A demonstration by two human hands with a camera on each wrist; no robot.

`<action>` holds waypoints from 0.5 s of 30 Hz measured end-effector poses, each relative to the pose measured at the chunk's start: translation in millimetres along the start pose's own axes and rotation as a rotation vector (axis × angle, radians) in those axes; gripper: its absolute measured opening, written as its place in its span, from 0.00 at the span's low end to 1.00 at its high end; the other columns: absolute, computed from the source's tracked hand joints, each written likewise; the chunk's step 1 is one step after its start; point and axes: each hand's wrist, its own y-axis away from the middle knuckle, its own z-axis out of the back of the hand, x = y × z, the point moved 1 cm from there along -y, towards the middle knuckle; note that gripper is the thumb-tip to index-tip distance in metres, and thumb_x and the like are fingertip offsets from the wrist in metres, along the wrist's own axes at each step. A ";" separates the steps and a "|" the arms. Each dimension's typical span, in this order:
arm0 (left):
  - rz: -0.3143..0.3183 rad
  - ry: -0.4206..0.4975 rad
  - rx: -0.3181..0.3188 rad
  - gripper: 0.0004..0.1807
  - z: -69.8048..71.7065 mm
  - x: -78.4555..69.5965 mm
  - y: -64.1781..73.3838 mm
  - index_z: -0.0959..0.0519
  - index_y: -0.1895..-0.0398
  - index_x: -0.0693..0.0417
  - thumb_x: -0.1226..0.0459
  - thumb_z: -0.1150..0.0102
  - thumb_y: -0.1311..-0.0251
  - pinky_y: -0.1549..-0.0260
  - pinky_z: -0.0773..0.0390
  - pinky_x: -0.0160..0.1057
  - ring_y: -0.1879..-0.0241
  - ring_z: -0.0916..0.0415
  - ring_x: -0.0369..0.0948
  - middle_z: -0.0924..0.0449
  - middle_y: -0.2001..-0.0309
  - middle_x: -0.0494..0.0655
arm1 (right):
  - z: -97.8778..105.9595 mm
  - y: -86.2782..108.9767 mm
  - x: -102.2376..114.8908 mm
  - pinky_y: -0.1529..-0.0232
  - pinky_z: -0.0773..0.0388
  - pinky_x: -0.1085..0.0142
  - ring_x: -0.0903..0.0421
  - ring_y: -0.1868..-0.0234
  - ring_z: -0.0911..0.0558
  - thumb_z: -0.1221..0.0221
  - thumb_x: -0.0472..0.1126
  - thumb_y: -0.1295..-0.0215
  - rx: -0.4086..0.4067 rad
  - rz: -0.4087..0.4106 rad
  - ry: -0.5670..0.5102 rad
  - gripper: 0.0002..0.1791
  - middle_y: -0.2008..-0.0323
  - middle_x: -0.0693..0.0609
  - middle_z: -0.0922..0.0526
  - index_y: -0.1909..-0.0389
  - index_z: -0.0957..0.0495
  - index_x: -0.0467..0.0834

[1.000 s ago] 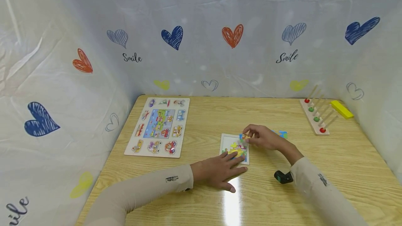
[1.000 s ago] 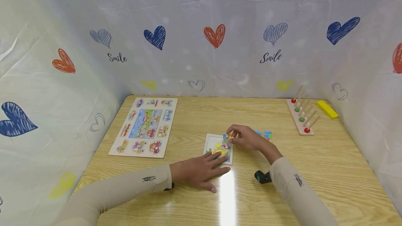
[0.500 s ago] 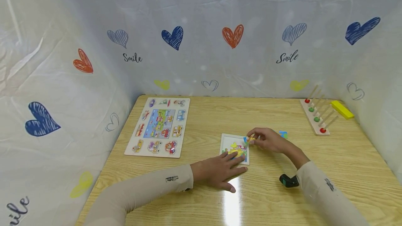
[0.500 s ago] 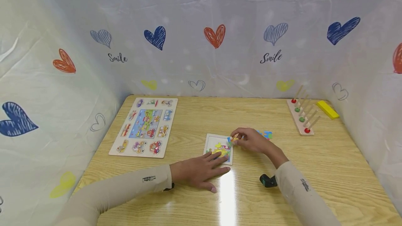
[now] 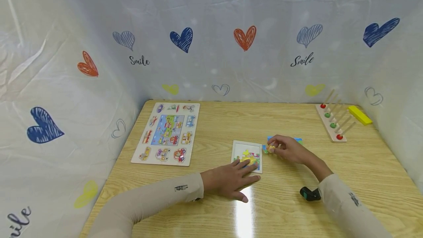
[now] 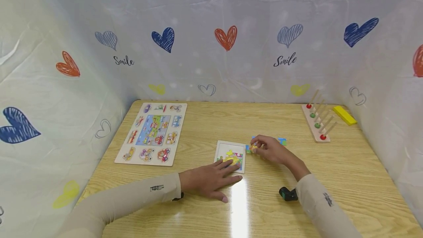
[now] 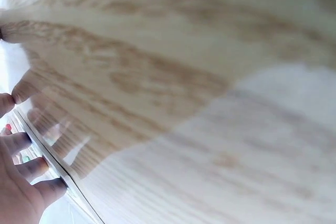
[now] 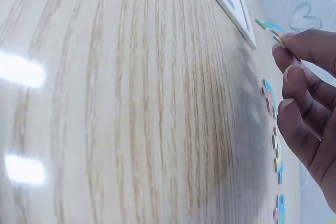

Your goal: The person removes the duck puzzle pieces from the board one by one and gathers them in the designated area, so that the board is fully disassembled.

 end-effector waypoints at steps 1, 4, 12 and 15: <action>0.002 0.002 0.001 0.43 0.2 -0.2 0.0 0.58 0.17 0.38 0.31 0.75 0.30 0.24 0.47 0.53 0.19 0.63 0.52 0.67 0.17 0.49 | 0.4 0.9 -1.1 0.78 0.26 0.68 0.63 0.80 0.27 0.40 0.36 0.28 -0.002 -0.006 0.003 0.13 0.63 0.43 0.22 0.47 0.23 0.35; 0.006 0.007 0.008 0.43 1.0 -0.8 -0.1 0.59 0.17 0.37 0.30 0.76 0.30 0.24 0.48 0.52 0.19 0.64 0.52 0.68 0.17 0.49 | 1.3 3.5 -4.0 0.78 0.25 0.67 0.62 0.80 0.27 0.41 0.35 0.28 -0.008 -0.029 0.000 0.13 0.65 0.44 0.22 0.47 0.23 0.35; 0.015 0.002 0.016 0.43 2.4 -1.7 -0.1 0.59 0.17 0.37 0.30 0.75 0.30 0.24 0.47 0.51 0.19 0.64 0.51 0.67 0.17 0.49 | 1.8 8.0 -9.2 0.77 0.23 0.65 0.58 0.79 0.24 0.42 0.35 0.27 0.000 -0.075 -0.006 0.14 0.65 0.44 0.20 0.44 0.24 0.35; 0.017 -0.002 0.019 0.43 2.9 -2.0 0.3 0.59 0.17 0.37 0.30 0.74 0.30 0.24 0.47 0.51 0.19 0.63 0.52 0.67 0.17 0.49 | 1.5 9.2 -10.8 0.76 0.23 0.65 0.57 0.79 0.24 0.42 0.34 0.27 -0.002 -0.071 -0.013 0.14 0.65 0.43 0.20 0.44 0.25 0.34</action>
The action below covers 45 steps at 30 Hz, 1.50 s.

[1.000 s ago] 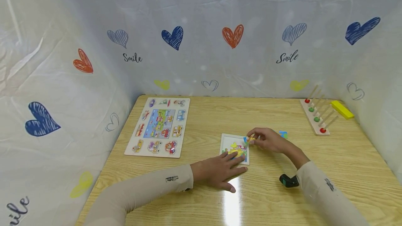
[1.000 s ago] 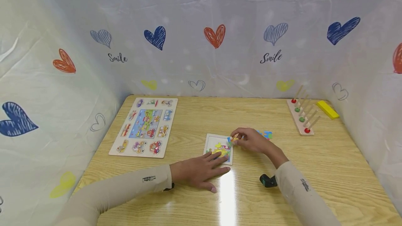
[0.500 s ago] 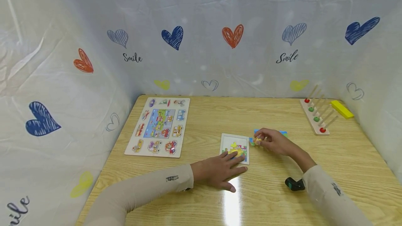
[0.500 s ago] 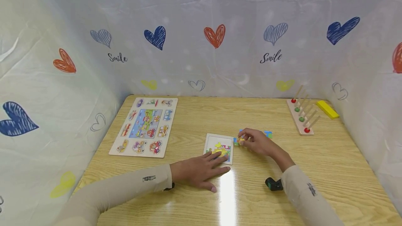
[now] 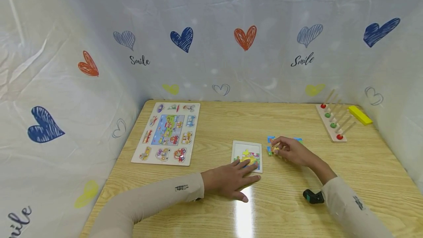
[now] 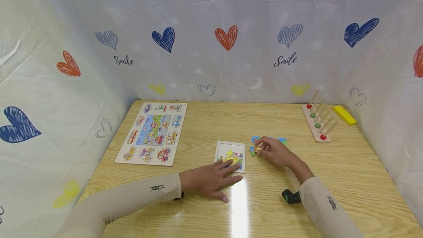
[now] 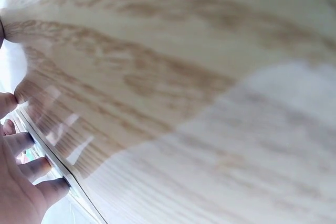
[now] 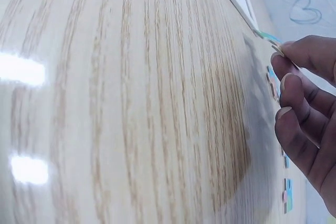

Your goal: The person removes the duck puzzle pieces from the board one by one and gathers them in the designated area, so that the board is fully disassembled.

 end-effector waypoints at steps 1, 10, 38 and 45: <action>0.000 -0.001 0.001 0.43 0.2 -0.1 0.1 0.59 0.17 0.37 0.30 0.74 0.30 0.24 0.47 0.51 0.19 0.63 0.52 0.67 0.17 0.49 | 0.0 0.5 -0.7 0.76 0.23 0.65 0.57 0.79 0.24 0.42 0.34 0.28 -0.001 0.002 -0.001 0.14 0.65 0.43 0.21 0.44 0.25 0.34; -0.005 -0.014 -0.016 0.43 -1.8 0.2 -0.3 0.58 0.17 0.38 0.30 0.75 0.30 0.25 0.46 0.52 0.19 0.63 0.53 0.66 0.17 0.50 | 0.6 5.8 -0.5 0.76 0.23 0.66 0.58 0.79 0.25 0.42 0.33 0.28 -0.017 -0.013 -0.005 0.17 0.65 0.43 0.21 0.41 0.25 0.33; -0.007 -0.001 -0.033 0.44 -3.5 0.7 -0.8 0.57 0.17 0.38 0.30 0.73 0.30 0.25 0.46 0.52 0.19 0.62 0.52 0.65 0.17 0.50 | -2.5 2.9 -2.3 0.71 0.24 0.69 0.62 0.71 0.25 0.30 0.40 0.39 -0.010 -0.034 0.090 0.16 0.67 0.49 0.22 0.53 0.20 0.40; -0.005 0.016 -0.022 0.43 -2.0 0.4 -0.7 0.57 0.17 0.38 0.31 0.72 0.30 0.25 0.46 0.53 0.19 0.61 0.52 0.65 0.17 0.50 | -2.9 1.3 -2.0 0.67 0.26 0.69 0.59 0.67 0.26 0.29 0.41 0.40 -0.032 -0.037 0.155 0.17 0.68 0.52 0.22 0.52 0.19 0.41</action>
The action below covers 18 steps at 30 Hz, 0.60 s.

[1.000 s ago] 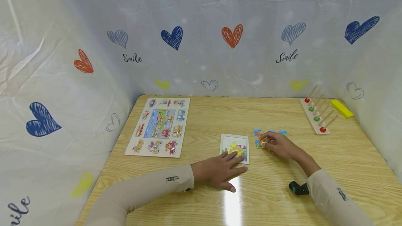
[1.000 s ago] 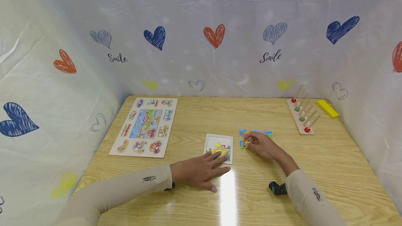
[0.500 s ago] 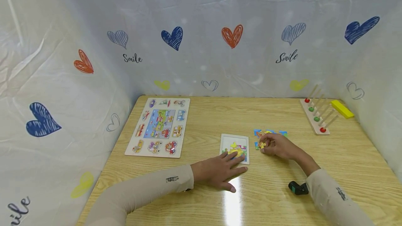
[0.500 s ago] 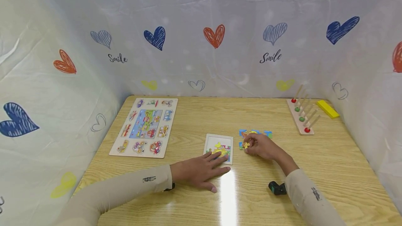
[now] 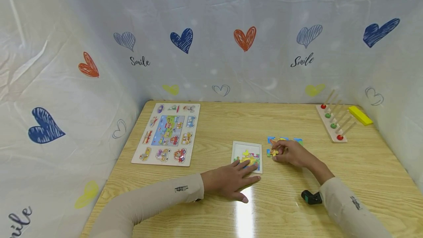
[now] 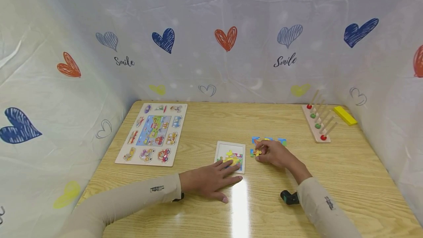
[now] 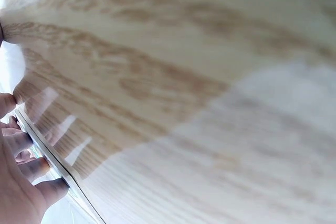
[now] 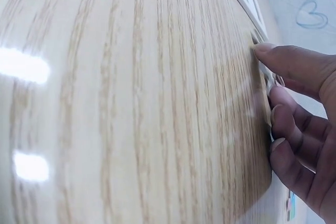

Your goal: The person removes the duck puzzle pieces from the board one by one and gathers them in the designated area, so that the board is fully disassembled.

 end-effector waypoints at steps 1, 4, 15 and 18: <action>0.000 0.001 -0.001 0.43 0.1 0.0 0.0 0.57 0.17 0.38 0.31 0.72 0.30 0.25 0.45 0.53 0.19 0.61 0.52 0.65 0.17 0.50 | 0.1 -0.3 0.0 0.67 0.27 0.69 0.59 0.68 0.26 0.29 0.42 0.40 0.000 -0.005 0.003 0.18 0.68 0.52 0.22 0.51 0.19 0.41; -0.001 0.007 -0.007 0.43 0.1 -0.2 0.2 0.57 0.17 0.38 0.31 0.72 0.30 0.25 0.45 0.53 0.19 0.61 0.53 0.64 0.17 0.50 | 0.3 -1.3 -0.4 0.68 0.27 0.69 0.59 0.68 0.26 0.29 0.43 0.40 -0.002 -0.018 0.008 0.19 0.68 0.52 0.22 0.50 0.18 0.40; -0.012 0.033 -0.034 0.42 -1.0 -0.4 1.9 0.56 0.17 0.40 0.32 0.72 0.28 0.25 0.46 0.55 0.20 0.61 0.54 0.64 0.18 0.52 | 0.6 -0.1 0.6 0.68 0.26 0.69 0.57 0.69 0.26 0.30 0.41 0.39 -0.001 -0.045 0.023 0.14 0.68 0.52 0.22 0.54 0.18 0.41; -0.013 0.035 -0.039 0.42 -1.4 -0.3 2.1 0.56 0.17 0.40 0.33 0.72 0.28 0.25 0.46 0.55 0.20 0.60 0.55 0.64 0.18 0.52 | 1.2 0.1 2.2 0.68 0.27 0.68 0.58 0.69 0.26 0.30 0.41 0.39 0.001 -0.041 0.032 0.14 0.69 0.52 0.22 0.54 0.18 0.41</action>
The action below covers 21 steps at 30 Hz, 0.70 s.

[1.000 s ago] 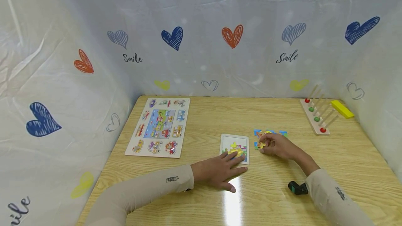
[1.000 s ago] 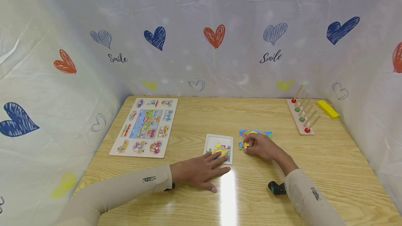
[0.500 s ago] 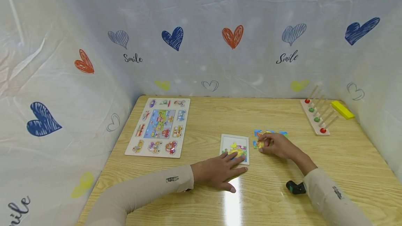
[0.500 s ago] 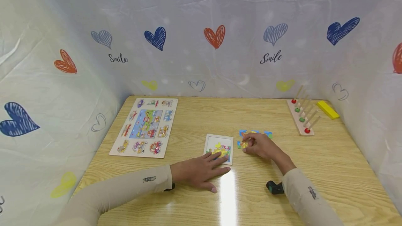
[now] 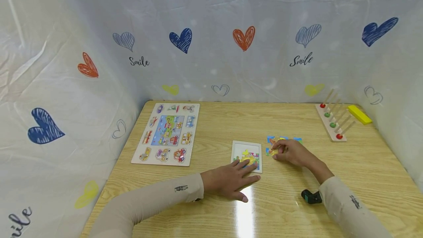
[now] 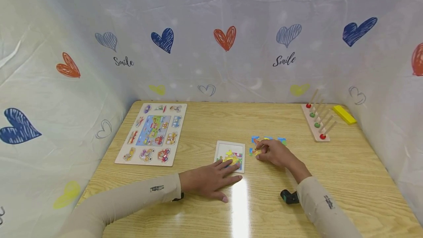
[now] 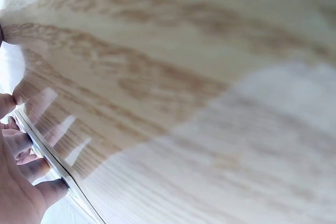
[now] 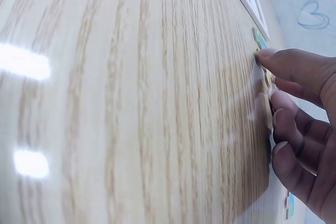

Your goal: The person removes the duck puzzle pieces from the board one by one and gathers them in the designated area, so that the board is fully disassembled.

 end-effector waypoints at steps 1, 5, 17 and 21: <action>0.000 0.001 0.001 0.42 0.0 0.0 0.2 0.57 0.17 0.40 0.33 0.72 0.28 0.25 0.46 0.55 0.20 0.60 0.55 0.64 0.18 0.52 | 0.3 0.0 0.7 0.67 0.27 0.69 0.58 0.69 0.26 0.30 0.41 0.39 -0.002 -0.001 0.004 0.14 0.69 0.52 0.22 0.55 0.17 0.41; 0.002 -0.001 -0.001 0.42 -0.6 0.1 0.2 0.57 0.17 0.39 0.32 0.73 0.28 0.25 0.46 0.54 0.20 0.60 0.54 0.64 0.18 0.51 | 1.8 0.5 1.5 0.68 0.28 0.69 0.59 0.70 0.26 0.30 0.40 0.39 -0.002 0.001 0.007 0.14 0.69 0.52 0.21 0.54 0.17 0.40; 0.015 -0.014 0.031 0.43 1.2 -1.2 -0.8 0.58 0.17 0.38 0.31 0.73 0.30 0.24 0.47 0.52 0.19 0.62 0.52 0.66 0.17 0.50 | 2.7 2.3 1.4 0.70 0.28 0.68 0.58 0.71 0.27 0.31 0.39 0.39 -0.003 -0.005 0.015 0.15 0.69 0.51 0.22 0.53 0.18 0.37; 0.016 -0.017 0.031 0.43 0.6 -1.0 -1.1 0.59 0.17 0.38 0.31 0.73 0.30 0.24 0.47 0.52 0.19 0.62 0.52 0.66 0.17 0.50 | 2.8 3.2 2.0 0.70 0.29 0.69 0.58 0.71 0.27 0.31 0.39 0.38 -0.004 -0.005 0.016 0.15 0.69 0.51 0.22 0.53 0.18 0.38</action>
